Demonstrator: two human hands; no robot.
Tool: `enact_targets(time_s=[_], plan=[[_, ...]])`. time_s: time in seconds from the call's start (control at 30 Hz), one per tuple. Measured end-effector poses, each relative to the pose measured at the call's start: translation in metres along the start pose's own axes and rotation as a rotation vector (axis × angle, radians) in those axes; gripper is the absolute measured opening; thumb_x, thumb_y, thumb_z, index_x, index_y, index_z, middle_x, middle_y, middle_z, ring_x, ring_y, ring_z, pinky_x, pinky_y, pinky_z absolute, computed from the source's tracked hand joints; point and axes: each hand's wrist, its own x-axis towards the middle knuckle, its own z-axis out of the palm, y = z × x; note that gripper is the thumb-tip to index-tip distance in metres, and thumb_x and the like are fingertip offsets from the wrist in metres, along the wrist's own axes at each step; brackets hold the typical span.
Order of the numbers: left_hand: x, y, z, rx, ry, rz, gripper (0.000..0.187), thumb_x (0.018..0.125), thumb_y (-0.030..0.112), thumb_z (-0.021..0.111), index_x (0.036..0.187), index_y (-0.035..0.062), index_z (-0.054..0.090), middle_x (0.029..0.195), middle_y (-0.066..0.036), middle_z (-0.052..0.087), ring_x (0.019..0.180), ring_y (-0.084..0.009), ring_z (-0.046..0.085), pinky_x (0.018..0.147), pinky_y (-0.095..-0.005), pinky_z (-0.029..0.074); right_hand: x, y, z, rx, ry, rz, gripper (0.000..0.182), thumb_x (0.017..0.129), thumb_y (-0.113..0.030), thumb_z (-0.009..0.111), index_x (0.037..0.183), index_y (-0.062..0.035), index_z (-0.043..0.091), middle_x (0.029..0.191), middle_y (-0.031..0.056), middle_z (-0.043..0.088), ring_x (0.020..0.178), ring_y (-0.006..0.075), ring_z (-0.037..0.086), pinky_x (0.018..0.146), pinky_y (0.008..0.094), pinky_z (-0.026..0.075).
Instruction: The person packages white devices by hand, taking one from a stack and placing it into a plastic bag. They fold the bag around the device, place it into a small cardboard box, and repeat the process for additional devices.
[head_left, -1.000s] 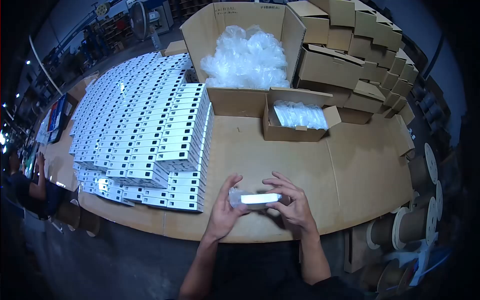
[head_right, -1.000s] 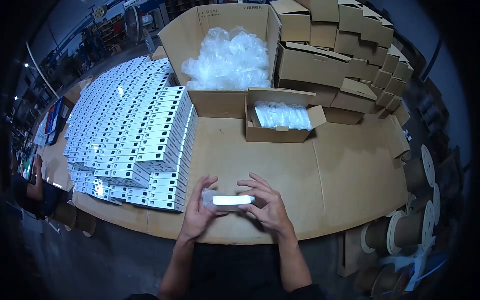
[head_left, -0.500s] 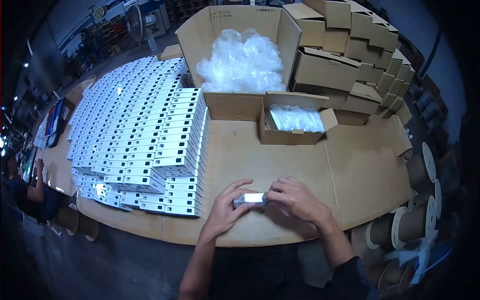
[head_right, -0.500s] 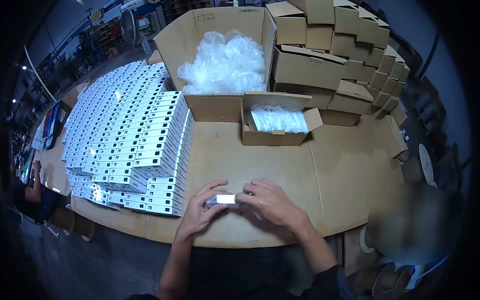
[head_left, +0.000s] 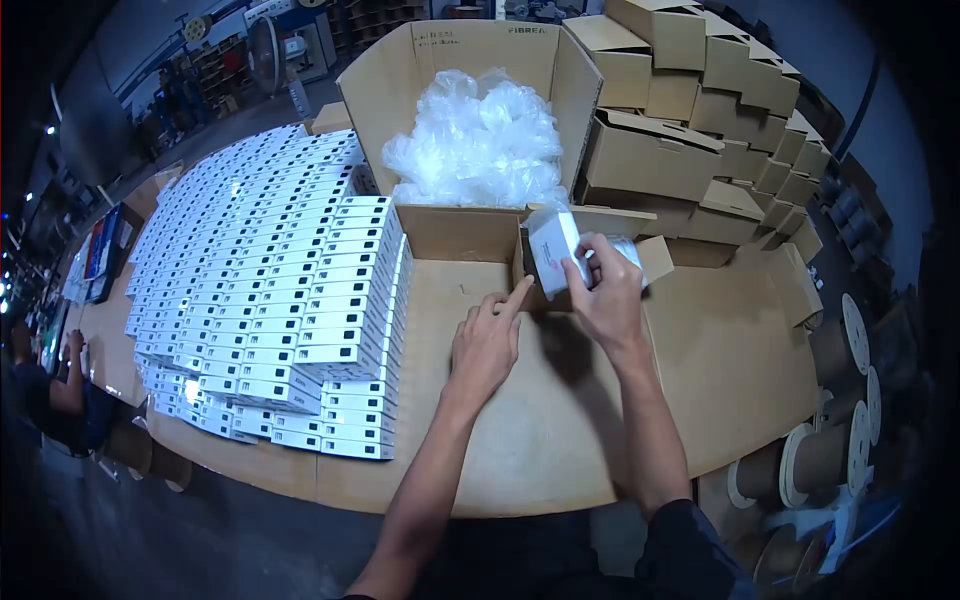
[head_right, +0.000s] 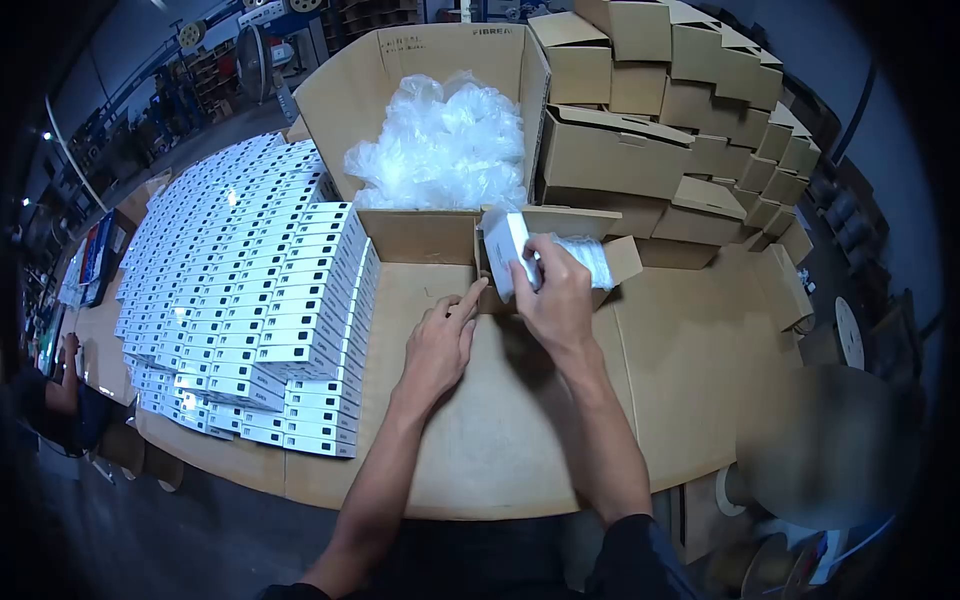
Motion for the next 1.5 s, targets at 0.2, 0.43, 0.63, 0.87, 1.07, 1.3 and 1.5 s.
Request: enact_targets(time_s=[0.2,0.43,0.63,0.87,1.07,1.3,1.5], plan=[[0.008,-0.009,0.003,-0.025,0.022,-0.039,0.059,0.1,0.012,0.058,0.157,0.0233,0.043,0.133,-0.02,0.061,0.115,-0.041,0.063,0.099,-0.0501,0.052,0.009,0.009,0.038,0.02,0.101,-0.069,0.016,0.087,-0.005,0.072,0.1,0.0007,0.065,0.09,0.0212,0.07,0.077,0.0406,0.069,0.068,0.0494,0.055],[0.004,-0.017,0.007,-0.121,0.025,-0.072,0.058,0.101,0.009,0.055,0.156,0.0222,0.044,0.133,-0.02,0.061,0.117,-0.0408,0.062,0.099,-0.0503,0.052,0.009,0.016,0.061,-0.088,-0.038,-0.003,0.015,0.087,-0.006,0.072,0.097,0.0012,0.062,0.084,0.0241,0.069,0.075,0.0448,0.068,0.067,0.052,0.054],[0.003,-0.022,0.011,-0.192,0.012,-0.081,0.059,0.101,0.004,0.05,0.156,0.0231,0.045,0.127,-0.02,0.063,0.116,-0.04,0.063,0.098,-0.0495,0.052,-0.002,0.022,0.075,-0.23,-0.107,0.031,0.019,0.089,-0.015,0.073,0.098,-0.0006,0.066,0.081,0.023,0.07,0.076,0.042,0.067,0.064,0.0526,0.053],[0.003,-0.031,0.02,-0.166,0.08,-0.007,0.064,0.099,0.003,0.052,0.158,0.0255,0.042,0.119,-0.019,0.065,0.102,-0.0409,0.066,0.09,-0.0508,0.055,-0.037,0.027,0.066,-0.398,-0.345,-0.06,0.048,0.093,-0.025,0.059,0.135,-0.003,0.062,0.118,0.0125,0.072,0.125,0.036,0.054,0.107,0.0682,0.029],[-0.004,-0.008,0.004,-0.119,0.065,-0.029,0.062,0.098,0.004,0.054,0.158,0.016,0.042,0.128,-0.022,0.061,0.111,-0.0421,0.063,0.094,-0.0506,0.053,-0.05,0.033,0.06,-0.572,-0.383,-0.185,0.068,0.087,-0.026,0.059,0.151,-0.0053,0.047,0.144,0.0136,0.058,0.144,0.0405,0.041,0.117,0.0778,0.009],[-0.101,0.027,-0.093,0.0,0.216,0.158,0.053,0.088,0.003,0.069,0.139,0.0061,0.059,0.126,-0.015,0.063,0.114,-0.0336,0.062,0.1,-0.046,0.049,-0.054,-0.016,0.045,-0.146,-0.131,-0.128,0.067,0.08,0.0,0.058,0.146,0.0007,0.046,0.133,0.0179,0.061,0.134,0.0395,0.048,0.119,0.0639,0.024],[-0.146,-0.015,-0.162,0.32,0.349,0.07,0.051,0.082,0.004,0.075,0.132,0.0025,0.063,0.132,-0.016,0.061,0.121,-0.036,0.059,0.105,-0.051,0.046,-0.067,-0.104,0.072,0.235,-0.377,-0.428,0.066,0.078,0.005,0.059,0.143,-0.0024,0.047,0.14,0.0131,0.058,0.137,0.0365,0.048,0.119,0.06,0.03]])
